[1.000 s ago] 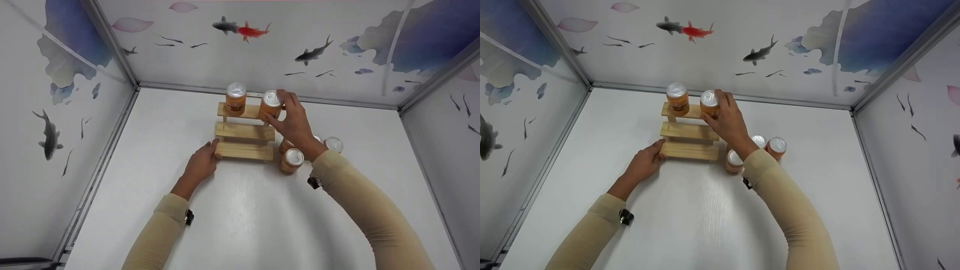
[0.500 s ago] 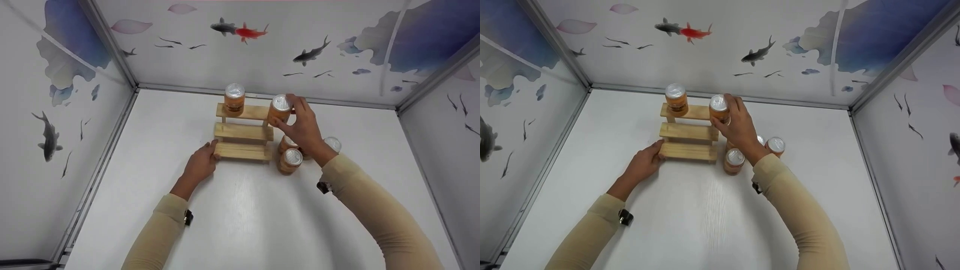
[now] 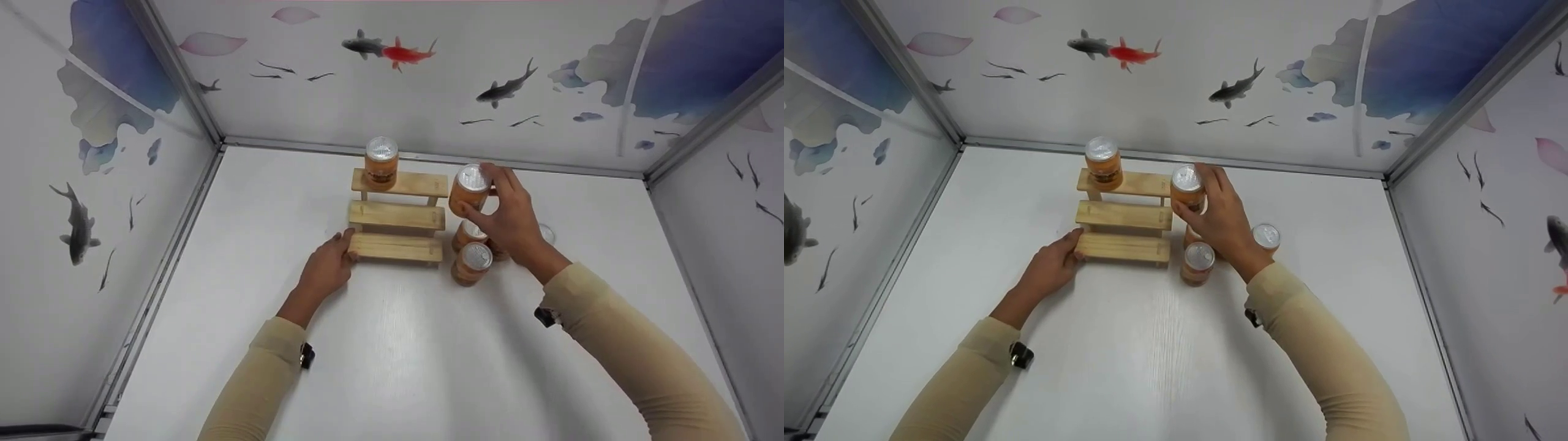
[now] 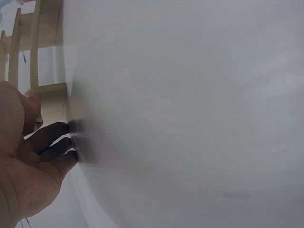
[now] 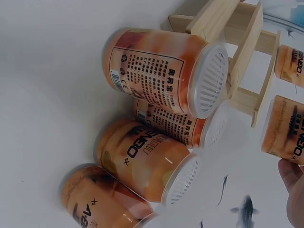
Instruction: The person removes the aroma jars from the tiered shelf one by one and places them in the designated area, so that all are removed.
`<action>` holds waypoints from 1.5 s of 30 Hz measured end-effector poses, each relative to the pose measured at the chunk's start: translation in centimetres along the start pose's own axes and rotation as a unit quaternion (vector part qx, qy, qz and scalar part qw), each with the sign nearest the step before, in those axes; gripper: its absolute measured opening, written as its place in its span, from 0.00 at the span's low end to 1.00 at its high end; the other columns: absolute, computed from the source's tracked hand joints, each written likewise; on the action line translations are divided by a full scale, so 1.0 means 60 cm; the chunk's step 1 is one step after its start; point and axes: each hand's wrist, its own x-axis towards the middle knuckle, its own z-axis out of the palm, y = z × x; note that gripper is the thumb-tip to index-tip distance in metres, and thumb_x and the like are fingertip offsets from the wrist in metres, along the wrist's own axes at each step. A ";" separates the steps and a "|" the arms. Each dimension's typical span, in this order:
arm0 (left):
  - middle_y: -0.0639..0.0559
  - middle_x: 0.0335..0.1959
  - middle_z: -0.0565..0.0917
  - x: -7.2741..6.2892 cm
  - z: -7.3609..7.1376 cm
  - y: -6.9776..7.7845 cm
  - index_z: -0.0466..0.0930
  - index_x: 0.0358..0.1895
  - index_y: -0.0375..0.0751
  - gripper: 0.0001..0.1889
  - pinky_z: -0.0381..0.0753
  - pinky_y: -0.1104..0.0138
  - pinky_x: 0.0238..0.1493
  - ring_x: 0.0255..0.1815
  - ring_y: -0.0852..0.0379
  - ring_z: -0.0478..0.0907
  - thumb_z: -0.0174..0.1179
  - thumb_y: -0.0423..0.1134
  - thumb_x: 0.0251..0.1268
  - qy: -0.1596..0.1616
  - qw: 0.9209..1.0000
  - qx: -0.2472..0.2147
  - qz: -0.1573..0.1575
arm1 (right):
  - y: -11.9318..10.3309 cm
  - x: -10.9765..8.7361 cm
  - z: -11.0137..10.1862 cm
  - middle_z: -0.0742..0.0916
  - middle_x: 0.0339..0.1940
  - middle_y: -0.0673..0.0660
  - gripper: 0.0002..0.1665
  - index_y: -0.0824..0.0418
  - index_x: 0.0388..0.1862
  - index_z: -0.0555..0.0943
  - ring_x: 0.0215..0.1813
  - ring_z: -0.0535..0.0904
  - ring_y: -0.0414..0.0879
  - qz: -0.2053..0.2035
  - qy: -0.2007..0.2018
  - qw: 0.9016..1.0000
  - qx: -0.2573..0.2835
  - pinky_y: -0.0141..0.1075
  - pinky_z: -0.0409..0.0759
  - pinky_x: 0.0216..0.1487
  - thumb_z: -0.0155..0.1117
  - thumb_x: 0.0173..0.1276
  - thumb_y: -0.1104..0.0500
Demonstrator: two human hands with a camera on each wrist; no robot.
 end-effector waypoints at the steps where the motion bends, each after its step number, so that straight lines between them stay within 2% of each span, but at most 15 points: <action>1: 0.27 0.79 0.75 0.000 0.000 0.000 0.65 0.87 0.42 0.31 0.78 0.39 0.78 0.80 0.30 0.75 0.53 0.50 0.90 -0.001 1.000 -0.001 -0.001 | 0.002 -0.002 -0.002 0.80 0.70 0.62 0.46 0.61 0.79 0.72 0.71 0.82 0.55 -0.002 0.001 1.000 0.002 0.51 0.88 0.66 0.85 0.68 0.58; 5: 0.27 0.80 0.74 -0.001 -0.001 0.001 0.65 0.87 0.42 0.31 0.77 0.39 0.79 0.81 0.30 0.74 0.53 0.49 0.90 -0.002 1.000 -0.006 -0.004 | 0.009 -0.011 -0.006 0.81 0.69 0.61 0.45 0.60 0.79 0.73 0.70 0.83 0.53 -0.004 0.006 1.000 0.005 0.50 0.89 0.65 0.85 0.68 0.58; 14: 0.27 0.81 0.73 0.001 0.001 -0.001 0.64 0.88 0.43 0.32 0.76 0.39 0.79 0.81 0.30 0.74 0.53 0.50 0.90 -0.004 1.000 -0.008 -0.006 | 0.023 -0.031 -0.017 0.81 0.68 0.63 0.45 0.63 0.78 0.72 0.68 0.85 0.56 0.000 0.007 1.000 -0.002 0.51 0.90 0.64 0.85 0.67 0.59; 23: 0.28 0.79 0.76 0.001 0.004 -0.001 0.67 0.86 0.45 0.29 0.79 0.39 0.77 0.80 0.31 0.75 0.55 0.46 0.90 0.001 1.000 -0.002 0.003 | 0.036 -0.054 -0.030 0.81 0.67 0.64 0.47 0.64 0.78 0.72 0.66 0.87 0.59 0.007 0.014 1.000 -0.017 0.52 0.91 0.62 0.86 0.65 0.60; 25: 0.28 0.79 0.76 0.001 0.005 -0.001 0.67 0.86 0.45 0.30 0.79 0.40 0.77 0.80 0.31 0.76 0.56 0.46 0.90 0.003 1.000 0.000 0.002 | 0.039 -0.059 -0.033 0.81 0.67 0.63 0.47 0.64 0.77 0.72 0.65 0.87 0.58 0.008 0.016 1.000 -0.021 0.45 0.91 0.62 0.87 0.65 0.60; 28: 0.27 0.79 0.75 0.001 0.004 -0.001 0.67 0.86 0.45 0.30 0.80 0.40 0.76 0.79 0.30 0.76 0.56 0.47 0.90 0.007 1.000 -0.001 -0.001 | 0.043 -0.066 -0.036 0.81 0.66 0.63 0.47 0.64 0.77 0.72 0.65 0.87 0.57 0.011 0.016 0.999 -0.029 0.30 0.87 0.61 0.88 0.64 0.58; 30: 0.27 0.79 0.75 0.000 0.003 -0.001 0.67 0.86 0.45 0.30 0.80 0.40 0.76 0.79 0.30 0.76 0.56 0.47 0.90 0.007 1.000 0.000 -0.002 | 0.046 -0.072 -0.037 0.81 0.66 0.63 0.47 0.65 0.76 0.72 0.64 0.87 0.56 0.013 0.015 0.999 -0.034 0.25 0.84 0.60 0.88 0.64 0.57; 32: 0.27 0.79 0.75 0.001 0.002 0.001 0.67 0.86 0.45 0.30 0.79 0.39 0.77 0.79 0.30 0.76 0.55 0.48 0.90 0.007 1.000 0.000 -0.001 | 0.048 -0.077 -0.039 0.81 0.66 0.63 0.47 0.65 0.75 0.72 0.64 0.88 0.57 0.016 0.014 0.999 -0.036 0.29 0.87 0.60 0.89 0.63 0.57; 37: 0.27 0.79 0.76 0.001 0.001 0.002 0.67 0.86 0.43 0.30 0.78 0.39 0.77 0.79 0.30 0.76 0.55 0.48 0.90 0.006 1.000 0.003 -0.001 | 0.054 -0.091 -0.042 0.81 0.65 0.64 0.47 0.65 0.74 0.72 0.61 0.88 0.61 0.022 0.016 0.999 -0.033 0.54 0.92 0.55 0.89 0.62 0.59; 39: 0.27 0.79 0.76 0.001 0.001 0.001 0.67 0.86 0.43 0.29 0.79 0.39 0.77 0.79 0.30 0.76 0.55 0.47 0.90 0.008 1.000 0.005 -0.001 | 0.057 -0.096 -0.042 0.81 0.65 0.64 0.46 0.65 0.73 0.72 0.61 0.88 0.61 0.024 0.017 0.999 -0.030 0.58 0.92 0.54 0.89 0.62 0.60; 42: 0.27 0.79 0.76 0.000 0.001 0.001 0.67 0.86 0.44 0.29 0.78 0.40 0.78 0.79 0.30 0.76 0.54 0.46 0.90 0.008 1.000 0.004 0.000 | 0.061 -0.104 -0.044 0.82 0.64 0.64 0.46 0.65 0.73 0.73 0.61 0.88 0.60 0.020 0.023 0.999 -0.029 0.57 0.92 0.55 0.89 0.62 0.59; 43: 0.27 0.79 0.76 0.000 0.001 0.000 0.67 0.86 0.43 0.29 0.78 0.40 0.78 0.79 0.30 0.76 0.54 0.46 0.90 0.008 1.000 0.003 0.001 | 0.062 -0.106 -0.045 0.82 0.64 0.64 0.46 0.65 0.73 0.74 0.61 0.88 0.58 0.019 0.024 0.999 -0.030 0.54 0.92 0.55 0.89 0.61 0.59; 45: 0.26 0.79 0.76 0.000 0.001 -0.001 0.67 0.86 0.43 0.30 0.78 0.40 0.78 0.79 0.30 0.76 0.55 0.47 0.90 0.007 1.000 0.001 0.002 | 0.064 -0.110 -0.047 0.82 0.64 0.63 0.44 0.64 0.72 0.75 0.62 0.87 0.56 0.014 0.026 0.999 -0.033 0.42 0.91 0.58 0.89 0.62 0.59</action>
